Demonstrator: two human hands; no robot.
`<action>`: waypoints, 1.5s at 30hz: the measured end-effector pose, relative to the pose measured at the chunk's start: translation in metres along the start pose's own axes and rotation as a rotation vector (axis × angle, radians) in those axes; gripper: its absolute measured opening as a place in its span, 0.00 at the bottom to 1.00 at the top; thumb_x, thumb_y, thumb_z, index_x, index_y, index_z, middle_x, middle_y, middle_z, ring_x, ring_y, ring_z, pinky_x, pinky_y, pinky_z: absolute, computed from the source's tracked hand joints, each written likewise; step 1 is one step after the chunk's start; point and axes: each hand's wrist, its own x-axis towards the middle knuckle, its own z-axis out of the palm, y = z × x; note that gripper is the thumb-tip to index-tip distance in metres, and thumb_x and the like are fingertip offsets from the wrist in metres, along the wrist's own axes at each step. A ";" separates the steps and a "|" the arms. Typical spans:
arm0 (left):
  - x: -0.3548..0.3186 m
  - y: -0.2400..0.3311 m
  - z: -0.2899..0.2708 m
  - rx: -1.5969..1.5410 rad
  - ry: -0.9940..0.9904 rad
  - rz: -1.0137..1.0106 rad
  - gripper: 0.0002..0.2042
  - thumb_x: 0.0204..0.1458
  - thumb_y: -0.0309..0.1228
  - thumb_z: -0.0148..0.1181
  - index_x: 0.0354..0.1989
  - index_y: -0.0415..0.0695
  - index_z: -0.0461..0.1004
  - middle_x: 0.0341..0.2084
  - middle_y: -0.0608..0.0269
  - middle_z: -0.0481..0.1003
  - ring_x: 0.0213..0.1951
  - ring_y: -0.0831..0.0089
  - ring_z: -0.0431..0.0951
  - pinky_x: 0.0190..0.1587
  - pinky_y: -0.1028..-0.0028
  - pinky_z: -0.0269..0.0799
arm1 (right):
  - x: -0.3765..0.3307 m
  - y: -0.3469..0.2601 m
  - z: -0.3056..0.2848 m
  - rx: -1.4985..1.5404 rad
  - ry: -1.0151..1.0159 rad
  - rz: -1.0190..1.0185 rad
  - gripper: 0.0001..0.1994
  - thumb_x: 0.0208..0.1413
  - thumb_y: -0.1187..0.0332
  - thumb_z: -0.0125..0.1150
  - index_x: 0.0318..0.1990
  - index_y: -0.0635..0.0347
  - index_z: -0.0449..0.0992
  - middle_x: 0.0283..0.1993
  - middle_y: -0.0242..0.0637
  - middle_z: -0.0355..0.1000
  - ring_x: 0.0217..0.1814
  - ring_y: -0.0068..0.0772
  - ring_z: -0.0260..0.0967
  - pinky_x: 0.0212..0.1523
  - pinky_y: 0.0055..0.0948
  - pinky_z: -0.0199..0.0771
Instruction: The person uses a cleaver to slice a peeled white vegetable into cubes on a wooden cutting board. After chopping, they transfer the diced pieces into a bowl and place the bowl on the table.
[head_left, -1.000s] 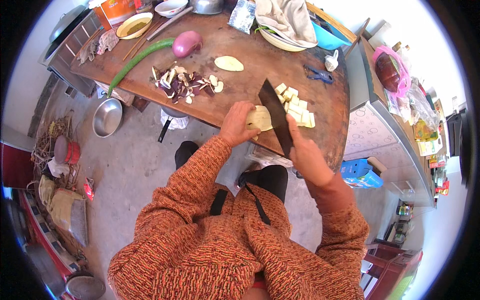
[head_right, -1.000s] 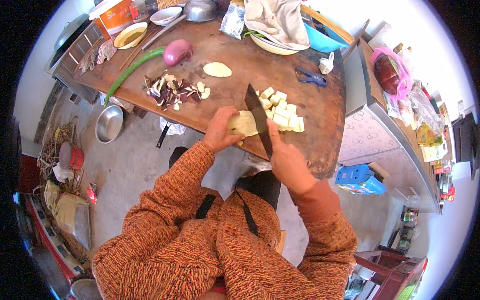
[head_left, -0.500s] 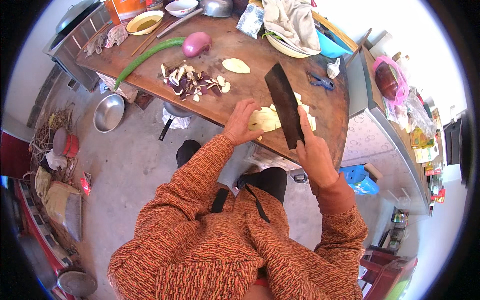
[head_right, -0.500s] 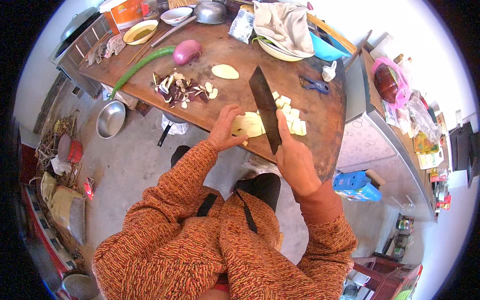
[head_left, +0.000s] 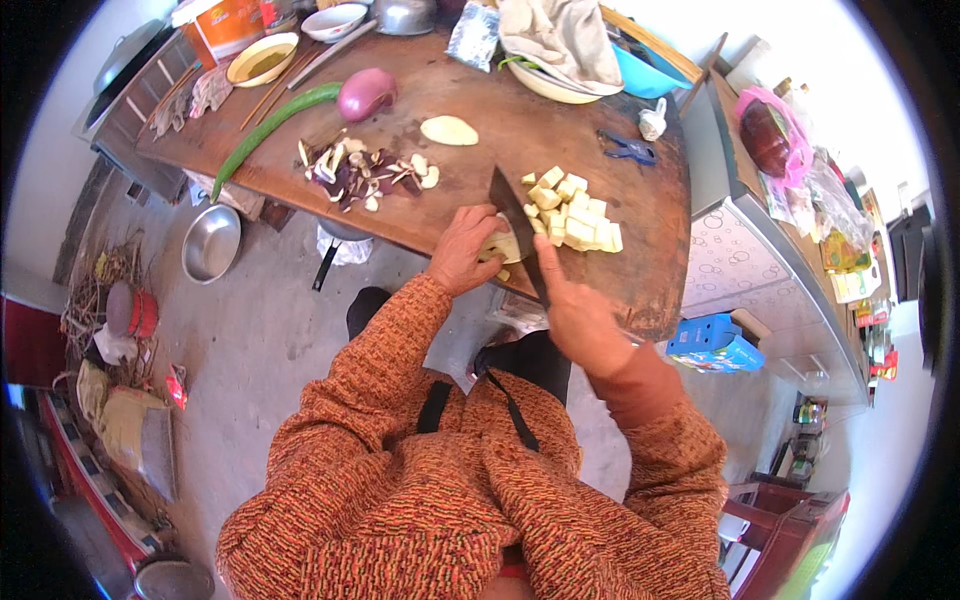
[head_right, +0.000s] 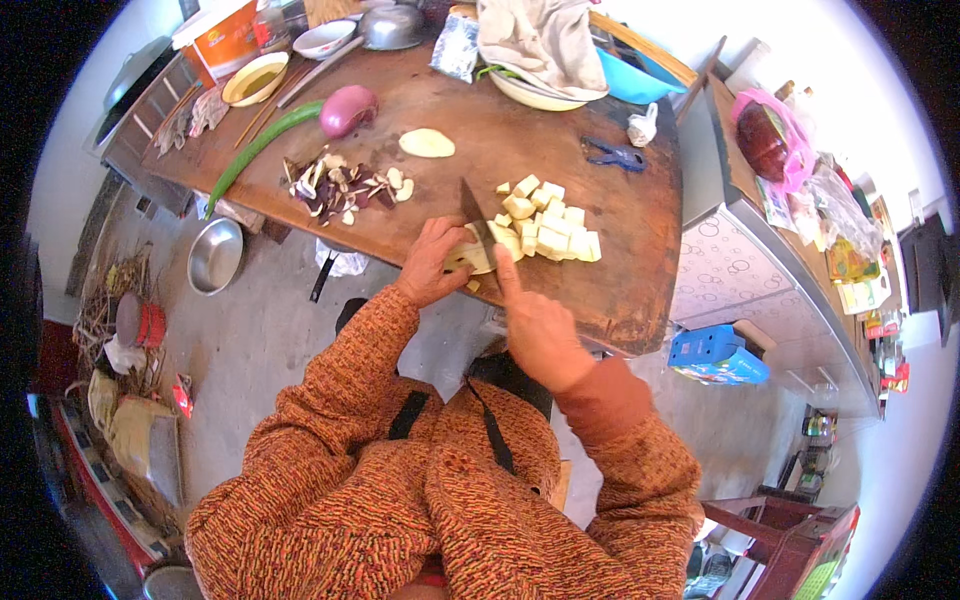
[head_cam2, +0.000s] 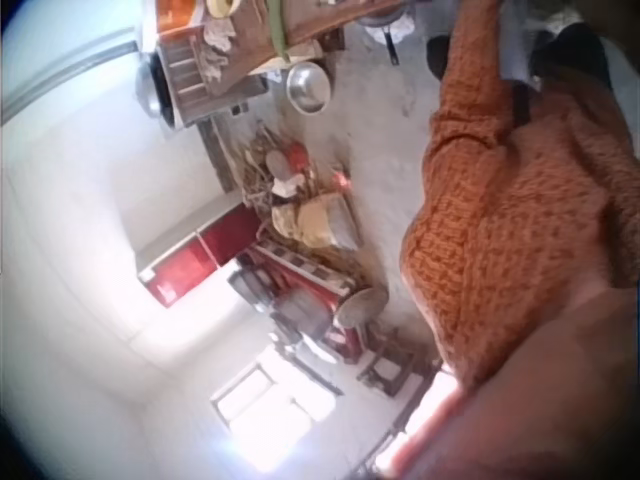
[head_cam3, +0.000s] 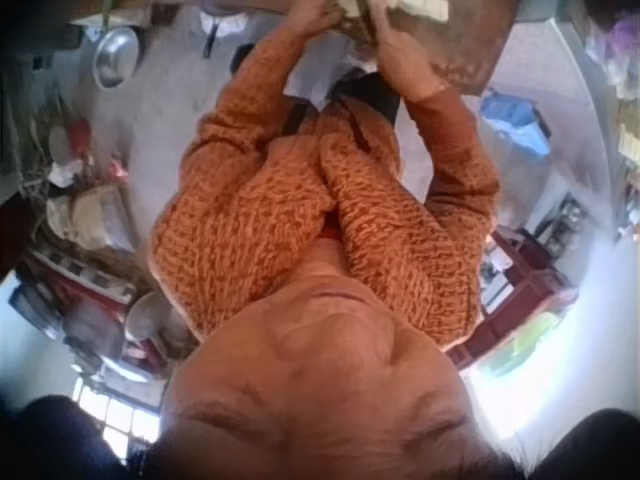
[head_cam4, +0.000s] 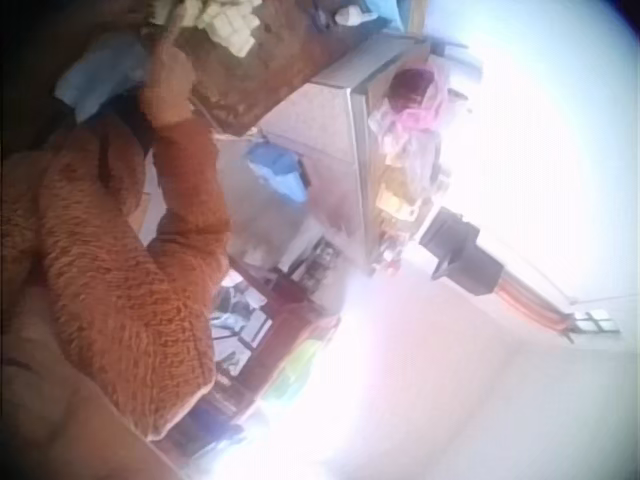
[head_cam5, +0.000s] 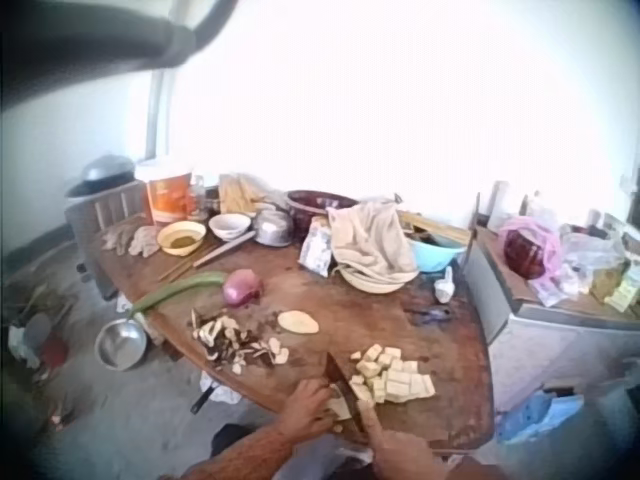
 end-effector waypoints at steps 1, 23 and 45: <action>0.001 -0.001 -0.002 0.010 0.004 -0.006 0.22 0.34 0.28 0.65 0.43 0.44 0.71 0.48 0.52 0.67 0.53 0.51 0.64 0.56 0.60 0.64 | 0.001 0.002 0.015 0.032 0.084 -0.057 0.43 0.48 0.79 0.49 0.72 0.57 0.36 0.27 0.51 0.73 0.27 0.56 0.73 0.28 0.52 0.72; 0.018 0.015 0.030 -0.057 0.060 -0.119 0.27 0.34 0.26 0.67 0.49 0.43 0.68 0.48 0.52 0.65 0.53 0.52 0.65 0.56 0.62 0.64 | 0.009 0.059 -0.030 0.164 0.269 -0.057 0.40 0.48 0.79 0.49 0.70 0.41 0.47 0.26 0.56 0.71 0.29 0.60 0.71 0.31 0.52 0.68; 0.016 0.005 0.028 0.022 0.089 0.028 0.19 0.39 0.29 0.63 0.44 0.41 0.70 0.43 0.51 0.68 0.49 0.51 0.67 0.52 0.61 0.66 | 0.030 0.058 0.000 0.148 0.170 -0.105 0.42 0.47 0.79 0.50 0.71 0.38 0.44 0.27 0.54 0.73 0.30 0.59 0.73 0.31 0.51 0.71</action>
